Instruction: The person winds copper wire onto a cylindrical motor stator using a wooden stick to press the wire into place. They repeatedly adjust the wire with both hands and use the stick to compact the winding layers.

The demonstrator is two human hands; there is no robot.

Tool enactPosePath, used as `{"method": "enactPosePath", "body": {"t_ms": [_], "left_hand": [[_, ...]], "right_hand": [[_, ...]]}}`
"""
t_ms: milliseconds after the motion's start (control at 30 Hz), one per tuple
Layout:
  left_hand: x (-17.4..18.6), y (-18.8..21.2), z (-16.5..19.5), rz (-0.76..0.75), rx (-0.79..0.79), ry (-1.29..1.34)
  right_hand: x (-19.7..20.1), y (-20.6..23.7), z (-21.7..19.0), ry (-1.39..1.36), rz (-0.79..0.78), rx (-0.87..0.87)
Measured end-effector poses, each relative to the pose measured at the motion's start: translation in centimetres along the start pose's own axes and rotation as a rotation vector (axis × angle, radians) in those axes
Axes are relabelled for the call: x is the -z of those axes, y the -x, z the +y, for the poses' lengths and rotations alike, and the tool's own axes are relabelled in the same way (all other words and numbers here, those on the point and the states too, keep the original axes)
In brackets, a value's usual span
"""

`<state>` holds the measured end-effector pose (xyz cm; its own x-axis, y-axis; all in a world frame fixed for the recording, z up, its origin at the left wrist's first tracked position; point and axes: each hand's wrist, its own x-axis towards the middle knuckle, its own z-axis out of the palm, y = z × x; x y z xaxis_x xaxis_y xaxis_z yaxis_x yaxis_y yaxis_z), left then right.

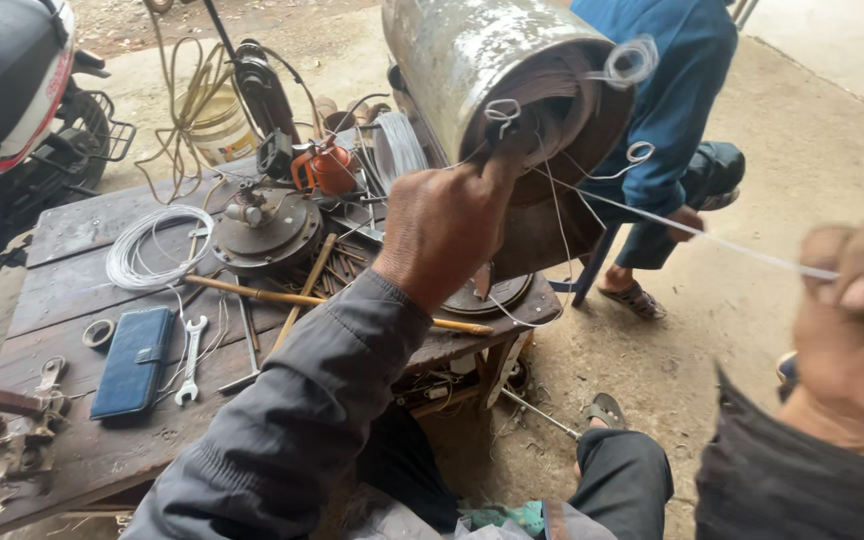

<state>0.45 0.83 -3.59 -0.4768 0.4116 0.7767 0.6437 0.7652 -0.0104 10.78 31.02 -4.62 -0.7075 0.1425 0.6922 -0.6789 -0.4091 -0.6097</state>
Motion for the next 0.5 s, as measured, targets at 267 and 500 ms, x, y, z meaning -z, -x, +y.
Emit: {"method": "enactPosePath", "body": {"t_ms": [267, 500], "left_hand": [[1.8, 1.1, 1.6, 0.062, -0.019, 0.164], [5.0, 4.1, 3.9, 0.231, 0.018, 0.254]], "right_hand": [[5.8, 1.5, -0.2, 0.367, 0.349, -0.264], [4.2, 3.0, 1.8, 0.609, 0.305, -0.569]]}}
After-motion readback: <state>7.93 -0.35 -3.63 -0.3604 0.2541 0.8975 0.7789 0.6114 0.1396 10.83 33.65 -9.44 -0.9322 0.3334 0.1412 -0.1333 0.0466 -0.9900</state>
